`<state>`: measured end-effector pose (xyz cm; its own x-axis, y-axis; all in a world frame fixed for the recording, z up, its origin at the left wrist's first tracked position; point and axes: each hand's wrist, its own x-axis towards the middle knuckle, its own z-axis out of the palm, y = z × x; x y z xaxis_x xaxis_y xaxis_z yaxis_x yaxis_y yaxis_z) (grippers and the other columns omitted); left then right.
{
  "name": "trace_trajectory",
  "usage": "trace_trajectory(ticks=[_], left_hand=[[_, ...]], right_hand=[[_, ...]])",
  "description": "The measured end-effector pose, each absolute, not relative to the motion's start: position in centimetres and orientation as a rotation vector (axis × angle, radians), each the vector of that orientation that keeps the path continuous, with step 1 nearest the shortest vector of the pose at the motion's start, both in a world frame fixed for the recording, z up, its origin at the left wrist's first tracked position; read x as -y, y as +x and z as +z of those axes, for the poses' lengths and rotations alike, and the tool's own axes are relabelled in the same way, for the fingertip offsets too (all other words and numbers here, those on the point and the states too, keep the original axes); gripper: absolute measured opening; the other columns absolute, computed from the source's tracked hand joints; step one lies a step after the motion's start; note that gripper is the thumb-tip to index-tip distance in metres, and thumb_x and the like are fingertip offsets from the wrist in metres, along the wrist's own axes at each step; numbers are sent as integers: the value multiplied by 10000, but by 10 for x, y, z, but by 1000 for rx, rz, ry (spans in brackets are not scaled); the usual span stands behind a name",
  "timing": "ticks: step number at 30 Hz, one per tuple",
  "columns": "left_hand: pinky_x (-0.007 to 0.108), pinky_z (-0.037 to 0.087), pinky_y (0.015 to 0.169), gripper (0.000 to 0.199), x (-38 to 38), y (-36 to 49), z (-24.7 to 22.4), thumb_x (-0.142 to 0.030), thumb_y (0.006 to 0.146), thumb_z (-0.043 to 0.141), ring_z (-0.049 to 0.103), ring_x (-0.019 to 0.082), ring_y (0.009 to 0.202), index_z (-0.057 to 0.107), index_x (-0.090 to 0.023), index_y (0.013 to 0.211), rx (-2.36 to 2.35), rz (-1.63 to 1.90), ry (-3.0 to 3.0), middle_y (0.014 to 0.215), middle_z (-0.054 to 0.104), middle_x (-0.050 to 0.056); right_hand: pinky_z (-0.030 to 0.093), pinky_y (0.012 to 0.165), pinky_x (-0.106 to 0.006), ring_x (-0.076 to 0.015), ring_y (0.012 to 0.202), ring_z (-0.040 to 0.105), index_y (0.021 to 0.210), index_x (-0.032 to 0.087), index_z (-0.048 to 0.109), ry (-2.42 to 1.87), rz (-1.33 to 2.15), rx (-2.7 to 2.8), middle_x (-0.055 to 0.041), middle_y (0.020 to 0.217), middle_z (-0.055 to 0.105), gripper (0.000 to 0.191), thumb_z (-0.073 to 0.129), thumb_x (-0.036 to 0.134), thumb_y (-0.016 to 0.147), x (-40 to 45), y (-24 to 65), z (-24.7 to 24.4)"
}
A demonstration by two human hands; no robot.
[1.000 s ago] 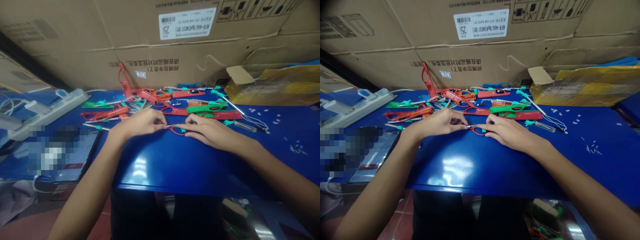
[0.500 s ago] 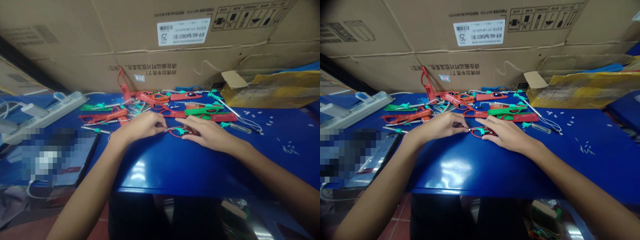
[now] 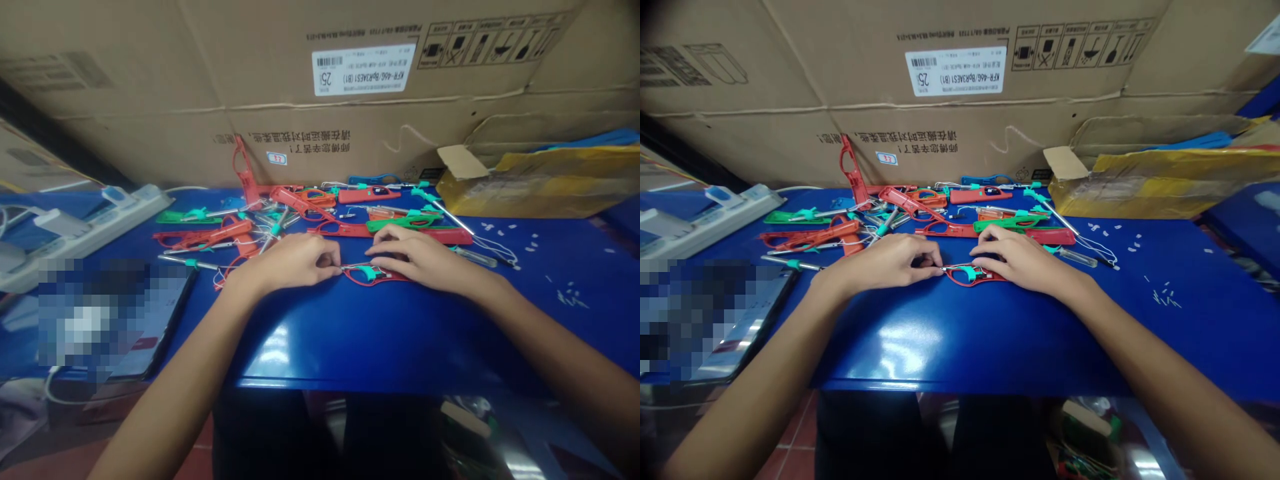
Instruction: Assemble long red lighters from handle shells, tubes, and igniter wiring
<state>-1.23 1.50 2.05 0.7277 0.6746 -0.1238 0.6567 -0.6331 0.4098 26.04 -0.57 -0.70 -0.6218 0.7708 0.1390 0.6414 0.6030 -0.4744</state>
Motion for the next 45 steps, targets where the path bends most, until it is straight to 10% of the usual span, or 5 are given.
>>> trace_trajectory(ticks=[7, 33, 45], left_hand=[[263, 336, 584, 145, -17, -13, 18, -327, 924, 633, 562, 128, 667, 707, -208, 961, -979, 65, 2467, 795, 686, -2], [271, 363, 602, 210, -21, -16, 12, -375, 919, 625, 565, 128, 674, 738, -207, 973, -969, 85, 2381, 827, 701, 25], [258, 328, 546, 194, -19, -22, 18, -380, 877, 646, 538, 106, 593, 695, -195, 904, -1090, 27, 2375, 769, 678, -2]], right_hand=[[490, 925, -406, -232, 1018, 645, 916, 217, 715, -1080, 618, 2483, -88, 1125, 629, 230, 551, 356, 998, 7, 258, -5], [483, 861, -354, -211, 973, 640, 957, 208, 699, -1088, 480, 2548, -78, 1124, 624, 201, 541, 319, 1011, 10, 256, -2], [431, 676, -348, -201, 741, 627, 927, 219, 779, -1536, 196, 2392, -70, 902, 744, 380, 600, 554, 935, -2, 342, 48]])
